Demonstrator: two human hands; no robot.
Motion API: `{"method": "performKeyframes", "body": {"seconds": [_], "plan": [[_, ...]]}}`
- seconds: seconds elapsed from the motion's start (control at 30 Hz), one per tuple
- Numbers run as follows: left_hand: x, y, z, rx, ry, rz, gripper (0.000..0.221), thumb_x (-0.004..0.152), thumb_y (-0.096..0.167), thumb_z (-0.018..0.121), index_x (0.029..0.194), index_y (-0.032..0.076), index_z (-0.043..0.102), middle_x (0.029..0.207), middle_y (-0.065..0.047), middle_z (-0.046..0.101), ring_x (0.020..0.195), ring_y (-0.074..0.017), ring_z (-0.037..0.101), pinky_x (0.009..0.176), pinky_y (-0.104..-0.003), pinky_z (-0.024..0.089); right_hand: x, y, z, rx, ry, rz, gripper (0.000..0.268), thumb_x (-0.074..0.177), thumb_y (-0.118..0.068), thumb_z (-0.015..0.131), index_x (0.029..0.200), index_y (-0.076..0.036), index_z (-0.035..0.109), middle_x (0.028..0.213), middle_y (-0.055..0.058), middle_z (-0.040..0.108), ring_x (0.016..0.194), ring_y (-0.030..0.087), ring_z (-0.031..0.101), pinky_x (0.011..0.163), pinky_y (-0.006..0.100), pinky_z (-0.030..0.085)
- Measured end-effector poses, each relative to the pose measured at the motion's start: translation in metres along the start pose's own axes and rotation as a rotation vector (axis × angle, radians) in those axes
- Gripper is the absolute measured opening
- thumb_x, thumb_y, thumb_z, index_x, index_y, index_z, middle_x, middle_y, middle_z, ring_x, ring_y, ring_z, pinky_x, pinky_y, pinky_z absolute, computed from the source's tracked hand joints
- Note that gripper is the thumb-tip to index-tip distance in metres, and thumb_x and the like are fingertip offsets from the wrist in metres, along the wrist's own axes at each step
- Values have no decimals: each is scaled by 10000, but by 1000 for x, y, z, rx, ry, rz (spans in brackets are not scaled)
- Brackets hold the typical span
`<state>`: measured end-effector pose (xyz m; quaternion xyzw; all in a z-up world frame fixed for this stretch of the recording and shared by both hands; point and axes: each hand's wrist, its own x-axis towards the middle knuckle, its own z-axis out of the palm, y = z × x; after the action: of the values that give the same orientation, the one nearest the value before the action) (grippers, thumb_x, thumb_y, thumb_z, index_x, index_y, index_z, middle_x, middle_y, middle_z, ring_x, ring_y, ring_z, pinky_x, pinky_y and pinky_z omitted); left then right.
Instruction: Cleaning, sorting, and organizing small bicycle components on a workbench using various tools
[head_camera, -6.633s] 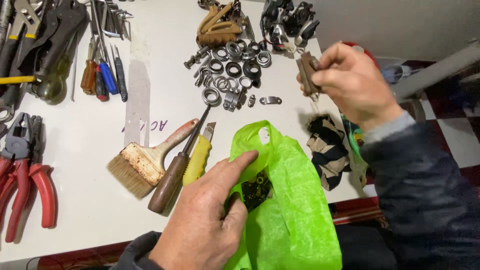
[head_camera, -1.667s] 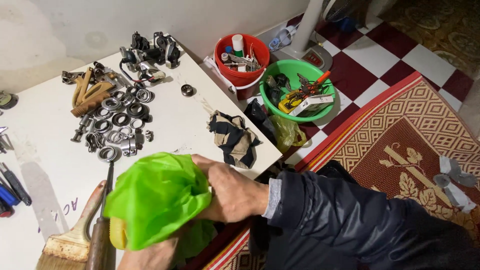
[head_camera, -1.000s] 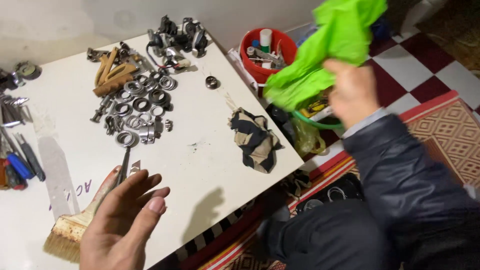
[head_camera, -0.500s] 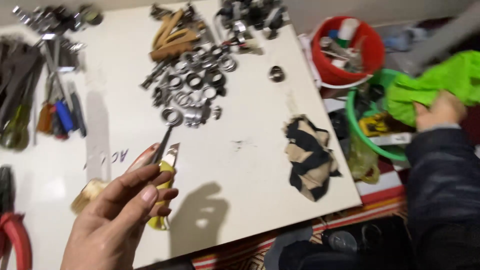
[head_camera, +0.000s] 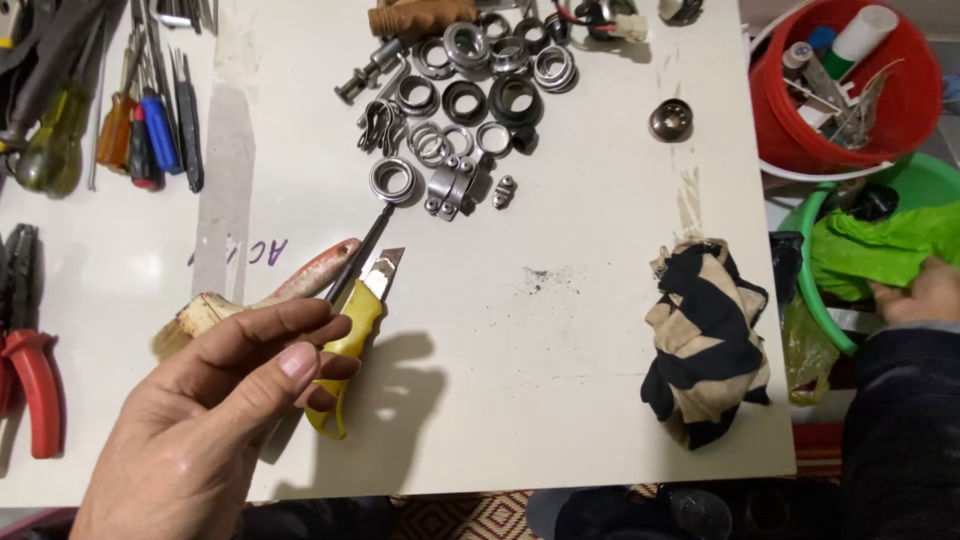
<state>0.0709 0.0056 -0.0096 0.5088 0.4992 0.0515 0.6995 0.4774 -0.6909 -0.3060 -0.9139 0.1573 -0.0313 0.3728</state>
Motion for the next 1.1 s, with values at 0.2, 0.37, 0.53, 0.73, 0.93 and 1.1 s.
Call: {"method": "performKeyframes", "body": {"seconds": [0.2, 0.37, 0.53, 0.73, 0.93, 1.1], "plan": [[6, -12, -3, 57, -180, 171, 319, 810, -4, 632, 1106, -30, 747, 1521, -126, 722, 1056, -220, 756, 870, -316, 593, -19, 33, 54, -1012, -66, -355, 644, 767, -487, 767, 1262, -77, 728, 1171, 201, 743, 1006, 430, 686, 866, 407, 518], [-4, -3, 2, 136, 46, -67, 394, 784, -91, 610, 1139, -96, 781, 1320, -139, 876, 827, -444, 813, 778, -477, 593, -66, -70, 24, -766, -66, -165, 519, 831, 22, 554, 1346, -19, 590, 1365, 381, 530, 1156, 598, 474, 1007, 514, 330], [-6, -10, -10, 197, -264, 247, 356, 803, 78, 671, 1130, -6, 781, 1543, -69, 657, 815, -274, 833, 697, -361, 633, -244, -287, -7, 175, 20, -321, 288, 1101, -405, 618, 1334, -236, 615, 1211, -30, 662, 1055, 104, 647, 807, 276, 572], [-28, 8, -12, 269, -248, 86, 368, 830, 75, 685, 1172, 26, 812, 1278, -94, 742, 844, -235, 757, 787, -326, 593, -349, -334, 24, -60, -168, -716, 399, 946, -255, 649, 1330, -149, 630, 1252, 71, 659, 1106, 232, 605, 903, 363, 507], [-51, 19, -20, 323, -224, -79, 385, 857, 72, 698, 1214, 59, 841, 1014, -114, 830, 872, -199, 680, 878, -293, 551, -364, -334, 80, -332, -387, -1102, 538, 791, -104, 676, 1326, -62, 642, 1291, 173, 651, 1157, 358, 558, 998, 450, 438], [-66, 25, -28, 294, -282, -52, 369, 840, 91, 707, 1188, 77, 828, 1067, -76, 864, 961, -162, 767, 916, -262, 582, -382, -385, 44, -216, -317, -957, 463, 868, -186, 767, 1299, -54, 664, 1242, 156, 697, 1100, 295, 664, 967, 408, 507]]}}
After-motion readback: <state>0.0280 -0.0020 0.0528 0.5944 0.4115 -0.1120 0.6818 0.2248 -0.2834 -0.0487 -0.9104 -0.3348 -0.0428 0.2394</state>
